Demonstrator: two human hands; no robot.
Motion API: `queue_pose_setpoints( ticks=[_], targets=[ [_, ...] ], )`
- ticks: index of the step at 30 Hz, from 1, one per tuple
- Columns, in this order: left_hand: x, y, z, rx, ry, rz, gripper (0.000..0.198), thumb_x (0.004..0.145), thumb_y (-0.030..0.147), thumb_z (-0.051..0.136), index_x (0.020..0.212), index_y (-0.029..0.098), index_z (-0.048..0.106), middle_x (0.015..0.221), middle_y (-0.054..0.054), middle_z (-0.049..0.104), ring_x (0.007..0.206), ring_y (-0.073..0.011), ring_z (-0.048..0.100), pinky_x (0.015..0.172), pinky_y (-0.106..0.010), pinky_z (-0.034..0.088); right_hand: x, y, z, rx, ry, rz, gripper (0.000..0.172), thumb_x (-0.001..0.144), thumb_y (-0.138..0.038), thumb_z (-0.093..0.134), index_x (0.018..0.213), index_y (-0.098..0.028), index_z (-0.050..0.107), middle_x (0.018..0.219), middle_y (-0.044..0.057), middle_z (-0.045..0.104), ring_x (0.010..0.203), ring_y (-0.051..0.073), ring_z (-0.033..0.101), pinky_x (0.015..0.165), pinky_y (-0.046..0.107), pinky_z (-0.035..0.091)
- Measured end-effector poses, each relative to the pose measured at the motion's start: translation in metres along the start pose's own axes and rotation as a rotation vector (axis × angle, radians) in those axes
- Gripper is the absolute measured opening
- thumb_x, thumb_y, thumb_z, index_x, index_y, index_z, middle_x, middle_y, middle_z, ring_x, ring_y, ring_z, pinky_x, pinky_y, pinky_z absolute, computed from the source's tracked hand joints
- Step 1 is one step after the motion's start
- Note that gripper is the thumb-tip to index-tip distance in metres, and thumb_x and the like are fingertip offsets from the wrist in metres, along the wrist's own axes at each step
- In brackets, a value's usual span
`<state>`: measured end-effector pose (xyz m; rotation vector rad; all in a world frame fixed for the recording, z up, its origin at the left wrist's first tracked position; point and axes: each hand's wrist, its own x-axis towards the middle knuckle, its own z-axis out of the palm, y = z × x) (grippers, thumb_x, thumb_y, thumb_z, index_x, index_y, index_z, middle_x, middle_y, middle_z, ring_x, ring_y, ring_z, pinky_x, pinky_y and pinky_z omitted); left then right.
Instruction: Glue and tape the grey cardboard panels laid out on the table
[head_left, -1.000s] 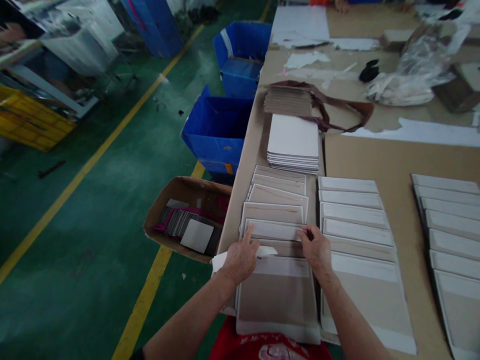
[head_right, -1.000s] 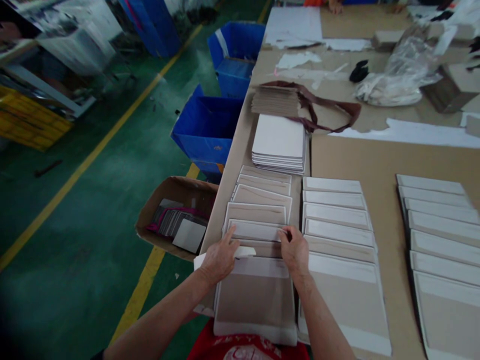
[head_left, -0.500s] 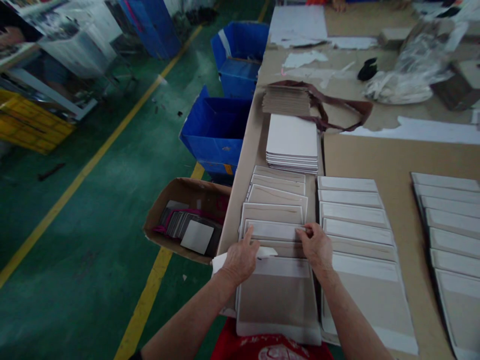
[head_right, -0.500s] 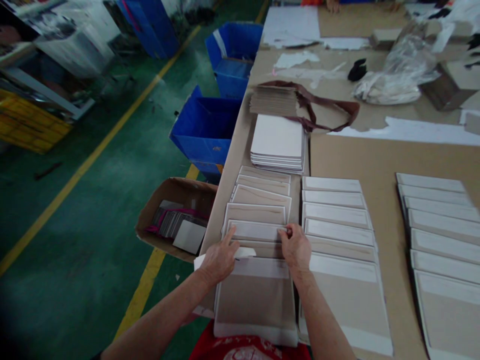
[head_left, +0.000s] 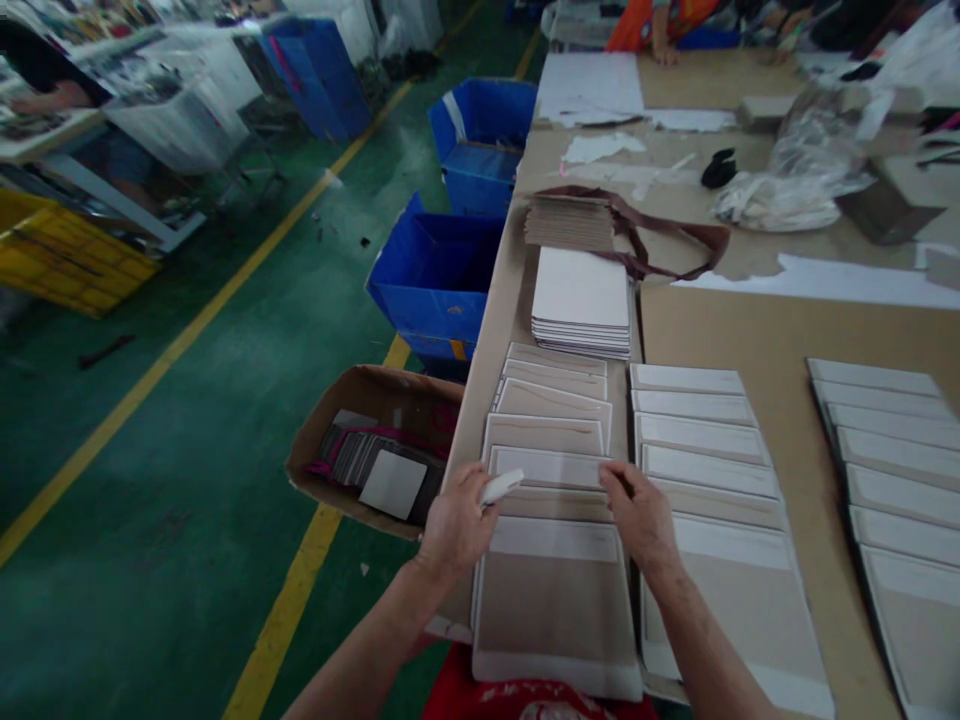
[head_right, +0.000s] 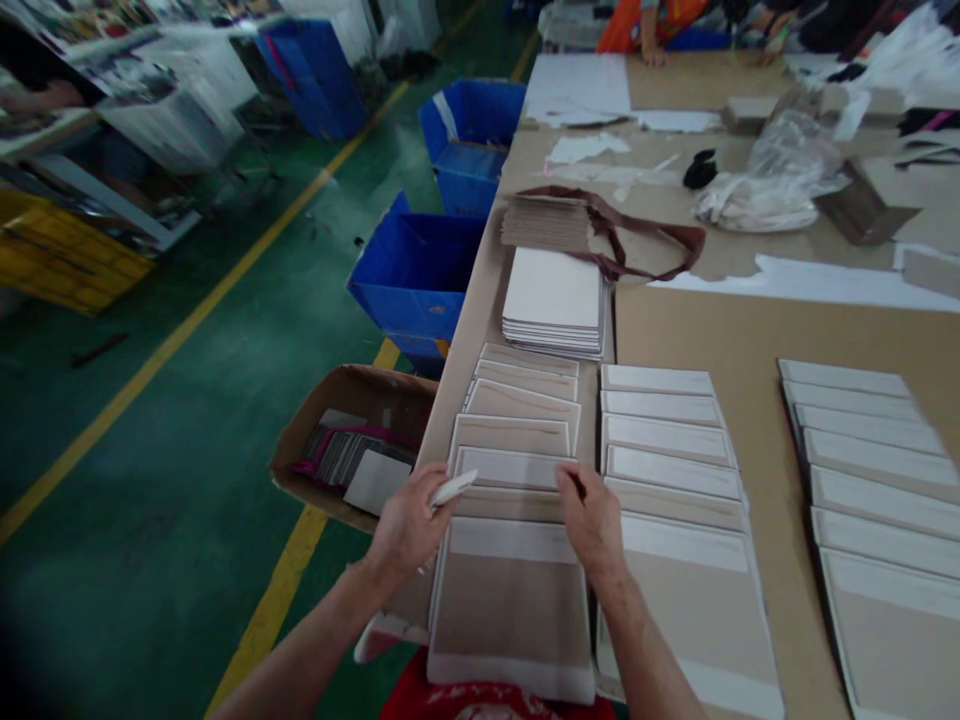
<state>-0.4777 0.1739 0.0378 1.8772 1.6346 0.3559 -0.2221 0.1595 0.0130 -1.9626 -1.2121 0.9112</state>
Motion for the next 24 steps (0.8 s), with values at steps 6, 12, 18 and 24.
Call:
queue_pose_setpoints(
  ticks=[6, 12, 18, 24],
  targets=[
    [-0.008, -0.003, 0.010, -0.289, -0.102, -0.324, 0.025, 0.088, 0.035, 0.051, 0.094, 0.018, 0.069, 0.071, 0.000, 0.064, 0.065, -0.0156, 0.059, 0.060, -0.023, 0.042, -0.024, -0.018, 0.038, 0.170, -0.259, 0.016, 0.033, 0.084, -0.051, 0.053, 0.081, -0.021, 0.067, 0.064, 0.000, 0.063, 0.055, 0.016, 0.055, 0.055, 0.027, 0.043],
    [-0.017, -0.017, 0.016, -0.069, -0.020, -0.358, 0.012, 0.081, 0.022, 0.057, 0.074, 0.018, 0.066, 0.070, 0.000, 0.062, 0.067, -0.0139, 0.055, 0.063, -0.023, 0.036, -0.011, 0.000, 0.048, -0.015, -0.187, -0.087, 0.028, 0.085, -0.044, 0.052, 0.086, -0.021, 0.068, 0.077, 0.004, 0.069, 0.070, 0.021, 0.062, 0.066, 0.031, 0.046],
    [-0.016, -0.014, 0.038, -0.321, 0.071, -0.453, 0.009, 0.076, 0.024, 0.061, 0.075, 0.017, 0.068, 0.065, 0.001, 0.060, 0.065, -0.0147, 0.055, 0.062, -0.023, 0.037, 0.016, -0.015, 0.090, -0.194, -0.374, -0.387, 0.023, 0.087, -0.025, 0.048, 0.096, -0.019, 0.067, 0.092, 0.006, 0.066, 0.085, 0.019, 0.061, 0.079, 0.031, 0.045],
    [-0.002, -0.024, 0.060, -0.517, 0.226, -0.607, 0.025, 0.075, 0.020, 0.059, 0.097, 0.012, 0.068, 0.071, -0.001, 0.064, 0.064, -0.0137, 0.057, 0.057, -0.021, 0.040, 0.070, -0.042, 0.106, -0.417, -0.716, -0.683, 0.030, 0.084, -0.014, 0.051, 0.105, -0.023, 0.070, 0.101, 0.004, 0.060, 0.086, 0.017, 0.058, 0.081, 0.028, 0.042]
  ],
)
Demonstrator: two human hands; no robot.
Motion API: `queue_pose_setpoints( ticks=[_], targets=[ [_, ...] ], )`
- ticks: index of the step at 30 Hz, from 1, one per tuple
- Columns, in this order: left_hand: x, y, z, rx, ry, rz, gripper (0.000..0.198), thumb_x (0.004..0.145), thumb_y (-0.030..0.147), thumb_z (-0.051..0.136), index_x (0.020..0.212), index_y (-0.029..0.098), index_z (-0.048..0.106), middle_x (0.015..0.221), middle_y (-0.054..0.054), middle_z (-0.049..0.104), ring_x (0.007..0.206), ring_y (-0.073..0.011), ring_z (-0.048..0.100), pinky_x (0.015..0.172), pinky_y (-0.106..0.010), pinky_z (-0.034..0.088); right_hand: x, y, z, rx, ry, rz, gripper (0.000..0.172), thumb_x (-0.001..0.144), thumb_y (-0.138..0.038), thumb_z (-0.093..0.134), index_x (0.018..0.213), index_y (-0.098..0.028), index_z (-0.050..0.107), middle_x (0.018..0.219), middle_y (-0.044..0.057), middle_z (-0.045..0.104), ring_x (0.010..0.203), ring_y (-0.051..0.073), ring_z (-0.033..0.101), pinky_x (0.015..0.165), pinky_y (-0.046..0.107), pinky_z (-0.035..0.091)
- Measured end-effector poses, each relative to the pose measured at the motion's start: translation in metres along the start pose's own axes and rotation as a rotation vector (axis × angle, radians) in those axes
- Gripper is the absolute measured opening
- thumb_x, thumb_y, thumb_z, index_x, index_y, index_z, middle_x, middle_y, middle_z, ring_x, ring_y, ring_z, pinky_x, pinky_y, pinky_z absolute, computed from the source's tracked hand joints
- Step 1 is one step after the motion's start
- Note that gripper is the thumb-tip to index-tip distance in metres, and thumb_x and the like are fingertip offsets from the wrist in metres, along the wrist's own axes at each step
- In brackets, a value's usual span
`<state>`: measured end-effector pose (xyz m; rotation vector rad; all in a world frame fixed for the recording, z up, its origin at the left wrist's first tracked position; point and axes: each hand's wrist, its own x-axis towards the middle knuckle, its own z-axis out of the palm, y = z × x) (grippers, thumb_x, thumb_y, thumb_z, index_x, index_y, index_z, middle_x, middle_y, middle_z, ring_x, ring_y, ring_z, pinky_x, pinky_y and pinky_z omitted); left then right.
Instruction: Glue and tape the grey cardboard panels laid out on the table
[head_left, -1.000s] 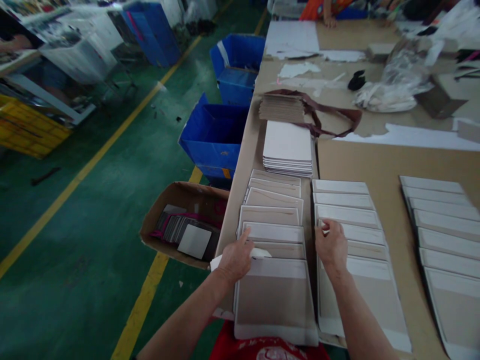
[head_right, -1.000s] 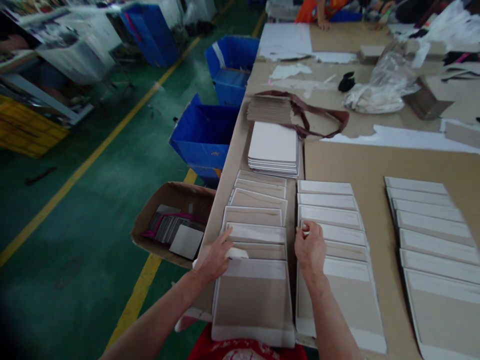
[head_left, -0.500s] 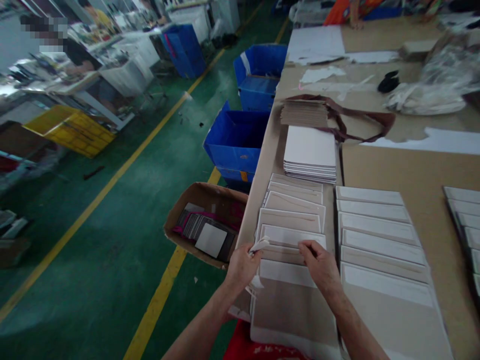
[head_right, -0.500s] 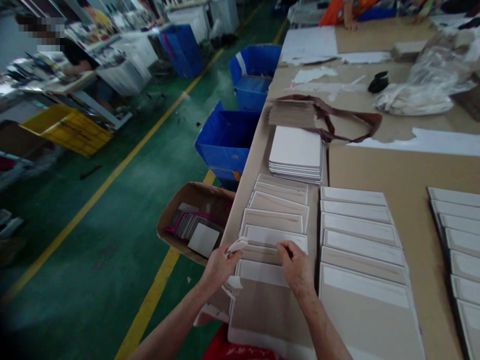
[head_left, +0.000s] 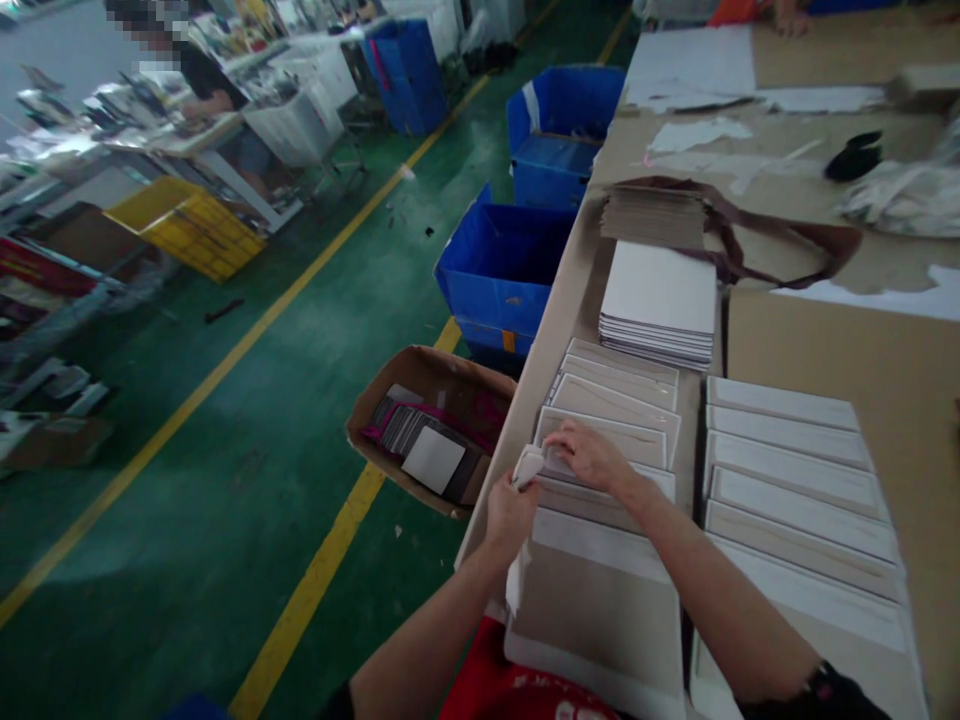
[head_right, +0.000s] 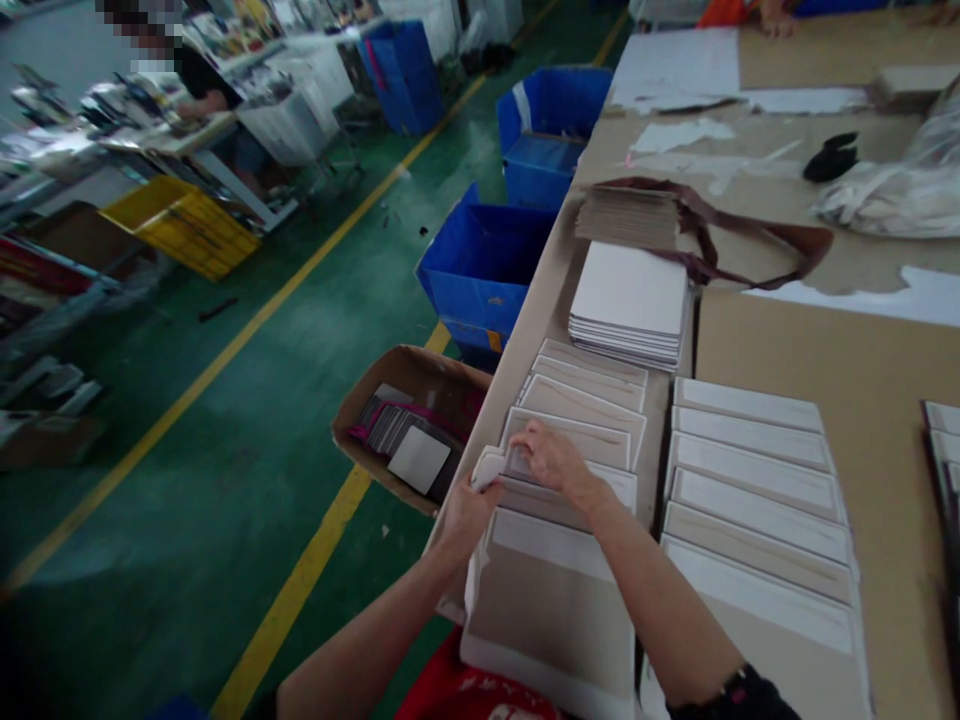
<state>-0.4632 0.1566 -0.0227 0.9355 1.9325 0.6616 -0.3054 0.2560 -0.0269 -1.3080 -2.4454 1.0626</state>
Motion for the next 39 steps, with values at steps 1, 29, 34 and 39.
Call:
queue_pose_setpoints(
  ticks=[1, 29, 34, 39],
  targets=[
    [0.001, -0.001, 0.002, -0.039, 0.016, -0.016, 0.027, 0.074, 0.019, 0.059, 0.098, 0.011, 0.068, 0.072, -0.002, 0.065, 0.064, -0.0137, 0.058, 0.057, -0.021, 0.041, 0.007, 0.002, -0.004, -0.026, -0.052, -0.035, 0.030, 0.082, -0.013, 0.053, 0.103, -0.024, 0.071, 0.098, 0.004, 0.060, 0.084, 0.016, 0.057, 0.079, 0.027, 0.042],
    [0.021, 0.031, 0.021, 0.382, 0.090, 0.065, 0.025, 0.075, 0.028, 0.071, 0.094, 0.012, 0.071, 0.096, -0.015, 0.071, 0.090, -0.0248, 0.066, 0.075, -0.029, 0.044, -0.030, 0.002, -0.021, -0.017, 0.115, 0.019, 0.016, 0.088, -0.021, 0.046, 0.088, -0.021, 0.063, 0.089, 0.004, 0.064, 0.082, 0.018, 0.059, 0.074, 0.028, 0.041],
    [0.011, 0.033, 0.020, 0.495, 0.074, 0.106, 0.023, 0.083, 0.034, 0.064, 0.097, 0.017, 0.070, 0.098, -0.012, 0.071, 0.090, -0.0233, 0.067, 0.076, -0.028, 0.044, -0.079, 0.012, -0.016, 0.141, 0.299, 0.157, 0.016, 0.088, -0.030, 0.049, 0.082, -0.022, 0.062, 0.081, 0.002, 0.063, 0.074, 0.017, 0.059, 0.071, 0.029, 0.044],
    [0.009, 0.033, 0.020, 0.557, 0.055, 0.149, 0.020, 0.084, 0.031, 0.061, 0.096, 0.019, 0.071, 0.098, -0.010, 0.071, 0.089, -0.0226, 0.067, 0.076, -0.028, 0.044, -0.123, 0.010, -0.008, 0.194, 0.406, 0.246, 0.015, 0.089, -0.032, 0.051, 0.084, -0.023, 0.062, 0.082, 0.002, 0.064, 0.075, 0.017, 0.060, 0.071, 0.029, 0.045]
  ],
)
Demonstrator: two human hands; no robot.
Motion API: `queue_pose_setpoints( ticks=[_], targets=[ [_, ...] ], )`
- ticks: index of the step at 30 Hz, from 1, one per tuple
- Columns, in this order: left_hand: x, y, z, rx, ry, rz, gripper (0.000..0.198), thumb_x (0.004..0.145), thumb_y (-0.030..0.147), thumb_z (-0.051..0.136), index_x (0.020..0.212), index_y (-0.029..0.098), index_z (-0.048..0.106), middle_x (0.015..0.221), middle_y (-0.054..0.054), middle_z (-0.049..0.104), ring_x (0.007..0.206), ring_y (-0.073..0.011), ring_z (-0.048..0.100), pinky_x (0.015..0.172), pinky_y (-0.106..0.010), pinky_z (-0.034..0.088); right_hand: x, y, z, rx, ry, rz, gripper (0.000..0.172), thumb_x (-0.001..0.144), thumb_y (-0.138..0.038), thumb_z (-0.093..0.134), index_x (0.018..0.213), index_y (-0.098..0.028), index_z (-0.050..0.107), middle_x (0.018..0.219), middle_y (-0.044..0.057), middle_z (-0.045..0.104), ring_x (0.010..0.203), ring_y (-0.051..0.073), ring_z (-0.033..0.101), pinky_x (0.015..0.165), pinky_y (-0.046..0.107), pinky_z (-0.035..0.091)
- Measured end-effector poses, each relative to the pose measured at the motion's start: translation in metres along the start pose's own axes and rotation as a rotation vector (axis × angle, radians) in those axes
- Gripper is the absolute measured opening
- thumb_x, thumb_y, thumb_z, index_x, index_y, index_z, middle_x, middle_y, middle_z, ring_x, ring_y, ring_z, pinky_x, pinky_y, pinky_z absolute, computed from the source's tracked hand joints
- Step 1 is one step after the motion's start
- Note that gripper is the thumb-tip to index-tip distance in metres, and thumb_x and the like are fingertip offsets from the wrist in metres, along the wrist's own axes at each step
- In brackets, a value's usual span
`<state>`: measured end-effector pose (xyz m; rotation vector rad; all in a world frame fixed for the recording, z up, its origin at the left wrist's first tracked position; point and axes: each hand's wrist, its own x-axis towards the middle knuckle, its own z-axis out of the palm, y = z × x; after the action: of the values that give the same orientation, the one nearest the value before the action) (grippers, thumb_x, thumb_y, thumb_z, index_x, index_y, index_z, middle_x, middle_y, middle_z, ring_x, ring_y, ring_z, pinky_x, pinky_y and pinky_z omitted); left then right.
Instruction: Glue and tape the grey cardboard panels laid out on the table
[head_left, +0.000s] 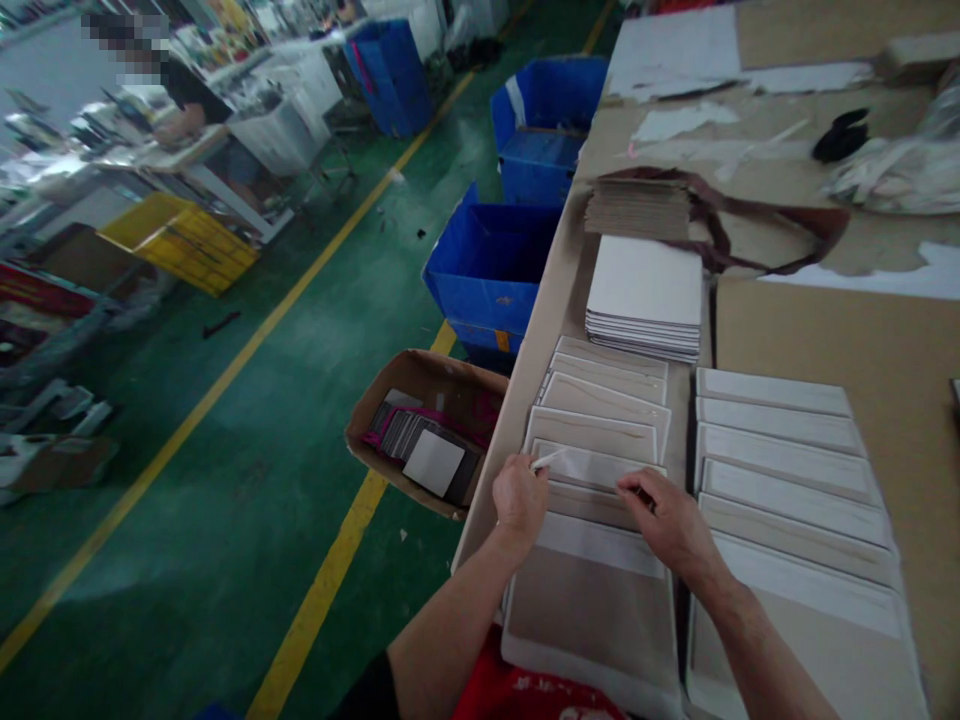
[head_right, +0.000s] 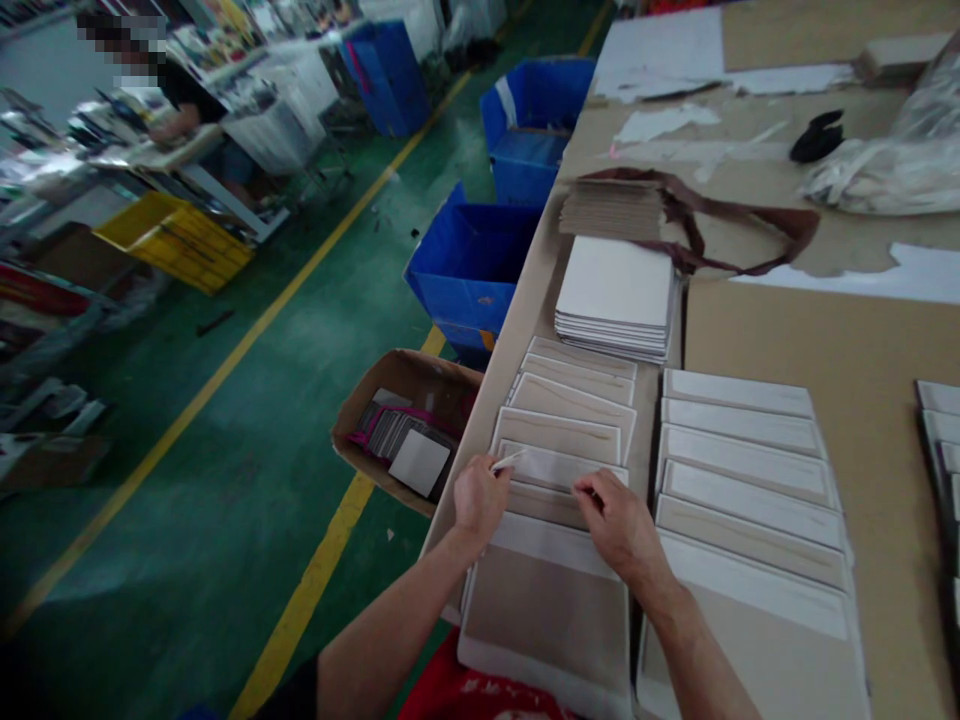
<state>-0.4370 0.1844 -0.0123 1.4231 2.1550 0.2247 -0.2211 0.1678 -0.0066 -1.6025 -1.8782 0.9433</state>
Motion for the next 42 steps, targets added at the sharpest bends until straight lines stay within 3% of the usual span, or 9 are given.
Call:
queue_pose_setpoints(
  ticks=[9, 16, 22, 30, 38, 42],
  targets=[
    [0.006, 0.004, 0.005, 0.027, 0.021, 0.014, 0.018, 0.080, 0.026, 0.059, 0.089, 0.017, 0.071, 0.088, -0.010, 0.073, 0.082, -0.0222, 0.068, 0.070, -0.026, 0.043, -0.036, 0.003, 0.004, 0.095, 0.055, 0.108, 0.019, 0.088, -0.037, 0.050, 0.084, -0.024, 0.063, 0.082, 0.002, 0.065, 0.078, 0.018, 0.062, 0.072, 0.029, 0.046],
    [0.002, 0.001, 0.006, 0.009, 0.041, 0.072, 0.014, 0.079, 0.022, 0.055, 0.085, 0.018, 0.067, 0.085, -0.007, 0.072, 0.081, -0.0202, 0.067, 0.070, -0.025, 0.041, -0.038, 0.017, 0.017, 0.049, 0.094, 0.382, 0.021, 0.085, -0.041, 0.049, 0.085, -0.023, 0.060, 0.080, 0.003, 0.068, 0.073, 0.021, 0.064, 0.069, 0.032, 0.046],
    [0.010, 0.002, 0.003, 0.005, 0.039, 0.024, 0.016, 0.077, 0.023, 0.057, 0.087, 0.018, 0.067, 0.083, -0.009, 0.073, 0.080, -0.0226, 0.067, 0.067, -0.026, 0.041, -0.037, 0.016, 0.029, -0.018, 0.139, 0.408, 0.019, 0.085, -0.038, 0.046, 0.087, -0.023, 0.057, 0.082, 0.004, 0.066, 0.075, 0.021, 0.063, 0.070, 0.032, 0.044],
    [0.014, -0.003, 0.005, 0.006, 0.046, 0.014, 0.018, 0.077, 0.027, 0.058, 0.089, 0.017, 0.068, 0.085, -0.011, 0.073, 0.080, -0.0235, 0.068, 0.066, -0.026, 0.041, -0.036, 0.015, 0.029, -0.020, 0.155, 0.439, 0.021, 0.085, -0.041, 0.047, 0.084, -0.023, 0.057, 0.081, 0.004, 0.067, 0.074, 0.021, 0.063, 0.070, 0.032, 0.043],
    [0.018, -0.002, 0.005, 0.003, 0.051, 0.023, 0.020, 0.077, 0.027, 0.062, 0.093, 0.016, 0.067, 0.085, -0.012, 0.073, 0.082, -0.0250, 0.069, 0.064, -0.027, 0.042, -0.027, 0.009, 0.022, 0.047, 0.325, 0.572, 0.026, 0.080, -0.049, 0.053, 0.078, -0.024, 0.058, 0.068, 0.003, 0.066, 0.064, 0.021, 0.061, 0.064, 0.031, 0.041],
    [0.021, -0.001, 0.006, -0.001, 0.051, 0.026, 0.018, 0.078, 0.023, 0.060, 0.094, 0.017, 0.065, 0.085, -0.010, 0.073, 0.080, -0.0231, 0.068, 0.065, -0.026, 0.042, -0.030, 0.010, 0.019, 0.286, 0.423, 0.624, 0.028, 0.077, -0.051, 0.058, 0.081, -0.023, 0.060, 0.058, -0.002, 0.059, 0.055, 0.017, 0.055, 0.058, 0.029, 0.041]
  ],
)
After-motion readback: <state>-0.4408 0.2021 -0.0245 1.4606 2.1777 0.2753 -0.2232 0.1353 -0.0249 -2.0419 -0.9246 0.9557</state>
